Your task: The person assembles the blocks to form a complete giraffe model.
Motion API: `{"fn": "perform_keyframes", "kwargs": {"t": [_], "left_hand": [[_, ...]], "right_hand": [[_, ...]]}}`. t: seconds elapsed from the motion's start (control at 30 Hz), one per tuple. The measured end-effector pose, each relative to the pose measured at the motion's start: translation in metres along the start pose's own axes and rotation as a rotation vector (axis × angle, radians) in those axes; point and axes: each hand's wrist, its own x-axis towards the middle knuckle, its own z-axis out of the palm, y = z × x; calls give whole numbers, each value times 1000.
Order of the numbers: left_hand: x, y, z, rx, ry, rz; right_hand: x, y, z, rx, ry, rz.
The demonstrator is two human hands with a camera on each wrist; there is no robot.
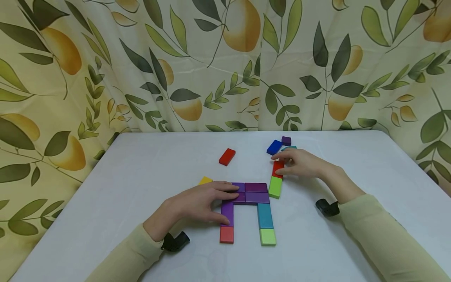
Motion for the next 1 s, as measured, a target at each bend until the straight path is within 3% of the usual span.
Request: {"fn": "perform_keyframes", "kwargs": {"t": [0.4,0.77,1.0], "left_hand": [[0,2,0,-13,-1,-11],[-2,2,-1,-12,9,-4],[-1,4,-2,0,1,-5]], "right_hand": [[3,0,0,0,4,-3],[18,-3,-9,-39,133,30],[30,3,-14,-40,160,73]]}}
